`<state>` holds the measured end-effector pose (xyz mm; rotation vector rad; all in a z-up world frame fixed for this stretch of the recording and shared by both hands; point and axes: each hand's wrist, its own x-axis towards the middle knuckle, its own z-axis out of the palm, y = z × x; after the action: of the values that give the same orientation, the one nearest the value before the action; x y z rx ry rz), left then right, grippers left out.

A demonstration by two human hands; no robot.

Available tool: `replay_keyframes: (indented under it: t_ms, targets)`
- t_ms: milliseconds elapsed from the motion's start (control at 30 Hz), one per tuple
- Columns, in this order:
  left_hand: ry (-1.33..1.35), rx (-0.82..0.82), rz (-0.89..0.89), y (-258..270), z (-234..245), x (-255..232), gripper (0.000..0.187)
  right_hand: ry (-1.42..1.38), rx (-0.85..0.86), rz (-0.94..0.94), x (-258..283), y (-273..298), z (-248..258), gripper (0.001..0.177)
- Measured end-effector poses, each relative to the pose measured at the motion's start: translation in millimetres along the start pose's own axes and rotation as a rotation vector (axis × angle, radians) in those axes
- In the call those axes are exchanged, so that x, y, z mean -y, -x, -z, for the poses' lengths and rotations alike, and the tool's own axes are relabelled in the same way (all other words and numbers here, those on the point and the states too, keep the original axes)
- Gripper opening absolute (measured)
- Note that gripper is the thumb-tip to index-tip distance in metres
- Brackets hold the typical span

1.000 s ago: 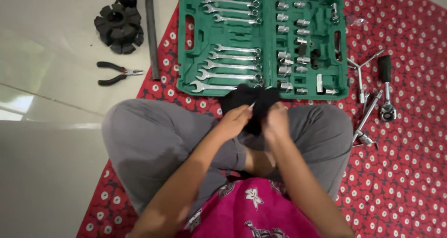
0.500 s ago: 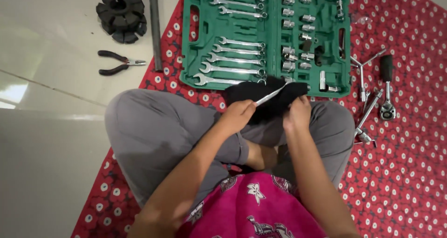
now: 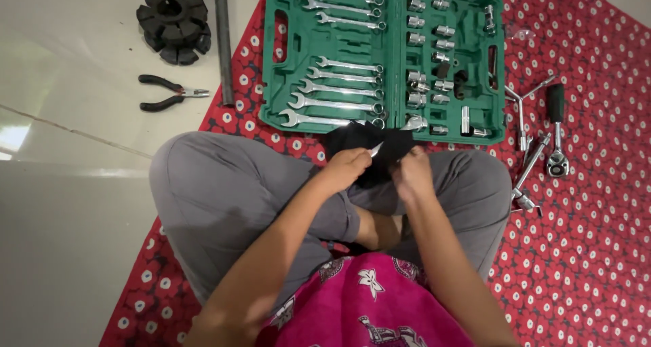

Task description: The person sits on the floor and wipes several wrenches with a black cloth, then places them back into their designated slots in a green toolbox. The person repeats this process for multiple wrenches, ensuring each is cleaned and returned to the correct position.

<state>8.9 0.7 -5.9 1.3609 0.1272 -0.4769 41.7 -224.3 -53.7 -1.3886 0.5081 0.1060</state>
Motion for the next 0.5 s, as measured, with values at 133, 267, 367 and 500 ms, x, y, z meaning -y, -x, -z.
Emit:
replay_keyframes:
  t_ms: [133,267,367,500]
  targets:
    - [-0.286,0.021,-0.216,13.8,3.8,-13.8,0.036,0.64,0.039,0.594,39.1,-17.3,5.0,0.02]
    - [-0.353,0.008,-0.297,7.1,2.4,-5.9,0.039,-0.043,-0.081,0.026,17.6,-18.6,4.0,0.013]
    - [-0.346,-0.065,-0.317,0.1,0.0,5.0,0.038,-0.137,-0.022,0.017,76.3,104.0,-110.8,0.016]
    - [-0.372,-0.139,-0.249,18.4,2.0,-7.5,0.042,0.113,0.015,0.025,24.5,69.0,-79.9,0.007]
